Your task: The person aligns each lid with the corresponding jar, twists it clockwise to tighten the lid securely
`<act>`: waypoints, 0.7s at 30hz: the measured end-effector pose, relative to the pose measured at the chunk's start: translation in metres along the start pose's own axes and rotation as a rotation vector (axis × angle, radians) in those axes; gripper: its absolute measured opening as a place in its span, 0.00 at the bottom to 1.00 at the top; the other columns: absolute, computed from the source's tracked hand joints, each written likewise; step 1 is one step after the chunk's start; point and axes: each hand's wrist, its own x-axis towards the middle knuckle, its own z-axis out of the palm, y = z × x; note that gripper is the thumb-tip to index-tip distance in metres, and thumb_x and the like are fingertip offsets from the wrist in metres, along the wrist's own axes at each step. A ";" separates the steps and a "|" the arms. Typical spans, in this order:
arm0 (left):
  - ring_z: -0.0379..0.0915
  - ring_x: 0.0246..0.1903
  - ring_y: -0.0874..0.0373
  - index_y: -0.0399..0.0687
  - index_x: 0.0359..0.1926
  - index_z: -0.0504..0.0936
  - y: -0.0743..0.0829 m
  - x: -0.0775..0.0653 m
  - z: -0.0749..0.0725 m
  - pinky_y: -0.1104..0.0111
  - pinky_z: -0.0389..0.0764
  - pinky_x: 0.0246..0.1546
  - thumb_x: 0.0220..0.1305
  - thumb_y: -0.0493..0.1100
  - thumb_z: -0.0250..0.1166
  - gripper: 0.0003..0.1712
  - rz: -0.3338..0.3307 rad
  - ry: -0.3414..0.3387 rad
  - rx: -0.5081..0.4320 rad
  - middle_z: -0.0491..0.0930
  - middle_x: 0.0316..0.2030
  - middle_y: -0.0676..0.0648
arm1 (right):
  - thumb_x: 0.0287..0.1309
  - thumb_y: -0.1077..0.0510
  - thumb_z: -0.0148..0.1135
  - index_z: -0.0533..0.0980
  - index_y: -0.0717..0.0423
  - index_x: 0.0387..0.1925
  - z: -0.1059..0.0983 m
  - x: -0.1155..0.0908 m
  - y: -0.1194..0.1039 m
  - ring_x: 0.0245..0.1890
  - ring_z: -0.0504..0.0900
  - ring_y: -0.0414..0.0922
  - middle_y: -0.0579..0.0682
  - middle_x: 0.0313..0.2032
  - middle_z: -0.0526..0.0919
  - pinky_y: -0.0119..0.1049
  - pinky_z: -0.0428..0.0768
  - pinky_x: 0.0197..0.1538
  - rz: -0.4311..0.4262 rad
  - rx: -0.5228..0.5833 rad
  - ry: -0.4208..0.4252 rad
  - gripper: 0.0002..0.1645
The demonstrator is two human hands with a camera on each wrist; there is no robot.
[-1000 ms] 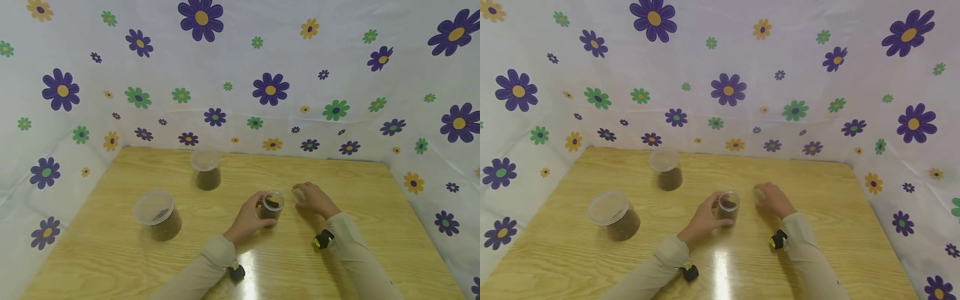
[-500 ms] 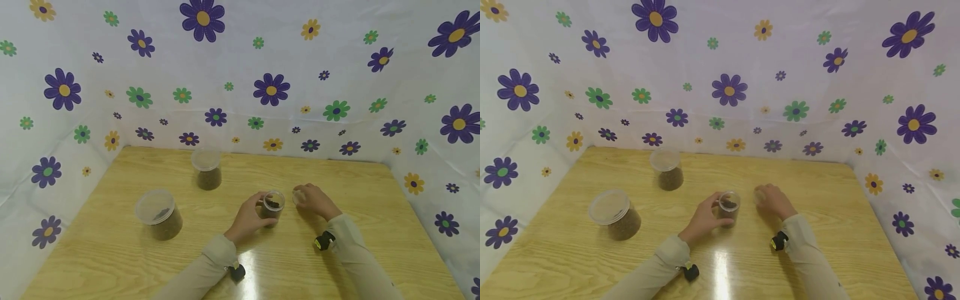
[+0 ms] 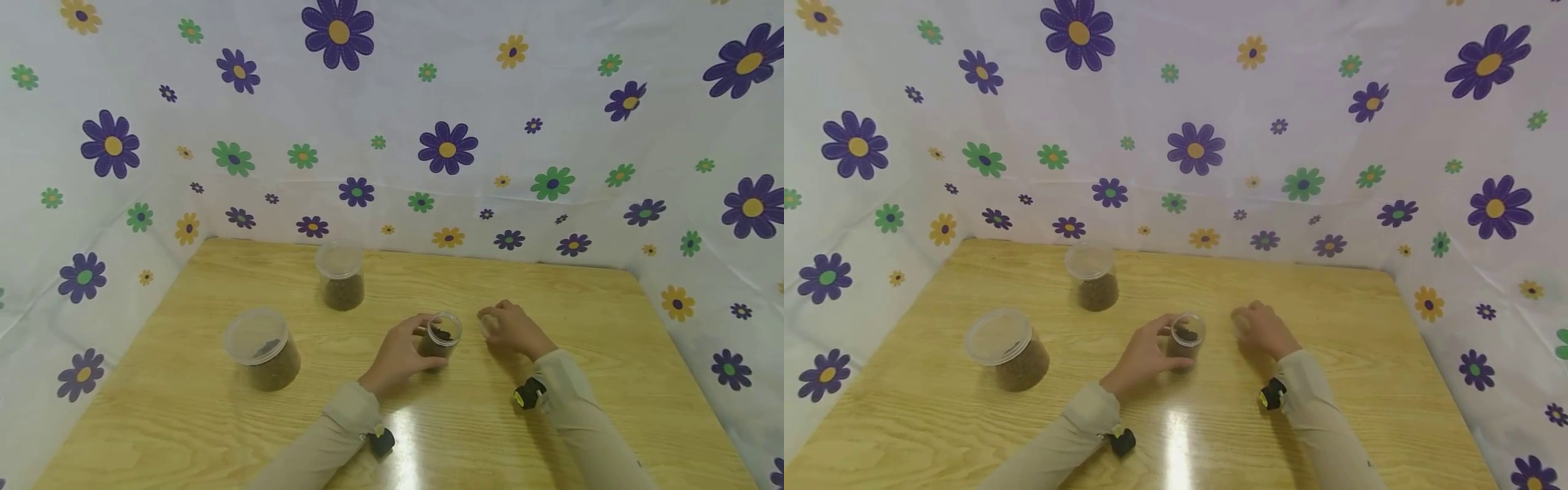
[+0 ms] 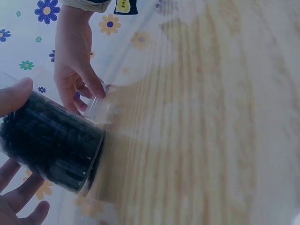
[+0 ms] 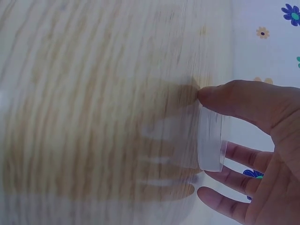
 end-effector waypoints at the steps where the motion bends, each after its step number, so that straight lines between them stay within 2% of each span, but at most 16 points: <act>1: 0.75 0.52 0.51 0.56 0.57 0.73 0.001 0.000 -0.001 0.52 0.74 0.54 0.41 0.48 0.77 0.38 -0.009 0.001 0.006 0.77 0.52 0.51 | 0.48 0.61 0.66 0.75 0.54 0.55 0.000 0.000 0.000 0.47 0.74 0.61 0.65 0.50 0.74 0.56 0.76 0.48 0.000 -0.004 0.000 0.28; 5: 0.76 0.50 0.52 0.55 0.56 0.75 0.005 -0.002 -0.007 0.55 0.76 0.52 0.40 0.48 0.78 0.38 -0.004 0.009 0.068 0.78 0.51 0.51 | 0.48 0.62 0.65 0.75 0.54 0.54 0.000 0.000 -0.001 0.46 0.74 0.60 0.64 0.49 0.74 0.54 0.77 0.45 0.002 -0.001 0.000 0.27; 10: 0.79 0.44 0.56 0.53 0.54 0.77 0.011 -0.001 -0.013 0.61 0.78 0.48 0.38 0.50 0.79 0.37 0.088 0.027 0.239 0.81 0.46 0.52 | 0.48 0.61 0.64 0.75 0.54 0.52 -0.002 -0.004 -0.002 0.45 0.74 0.59 0.65 0.47 0.74 0.53 0.77 0.44 -0.006 0.020 0.022 0.25; 14: 0.79 0.40 0.60 0.56 0.52 0.78 0.014 0.000 -0.015 0.57 0.74 0.51 0.36 0.53 0.79 0.37 0.146 0.035 0.378 0.82 0.42 0.54 | 0.48 0.60 0.65 0.74 0.58 0.52 -0.004 -0.009 -0.003 0.44 0.76 0.58 0.66 0.47 0.74 0.53 0.77 0.47 -0.008 0.058 0.047 0.26; 17: 0.78 0.40 0.60 0.57 0.52 0.77 0.016 0.000 -0.014 0.53 0.71 0.54 0.37 0.55 0.79 0.37 0.152 0.024 0.441 0.82 0.41 0.54 | 0.47 0.60 0.67 0.73 0.61 0.52 -0.006 -0.012 -0.005 0.42 0.76 0.56 0.66 0.46 0.74 0.53 0.77 0.48 0.004 0.089 0.067 0.28; 21: 0.78 0.42 0.58 0.56 0.54 0.76 0.018 -0.002 -0.012 0.53 0.73 0.53 0.39 0.57 0.77 0.37 0.172 0.032 0.505 0.81 0.42 0.52 | 0.45 0.59 0.68 0.72 0.63 0.50 -0.009 -0.016 -0.007 0.40 0.77 0.56 0.68 0.43 0.74 0.53 0.78 0.46 -0.004 0.093 0.111 0.28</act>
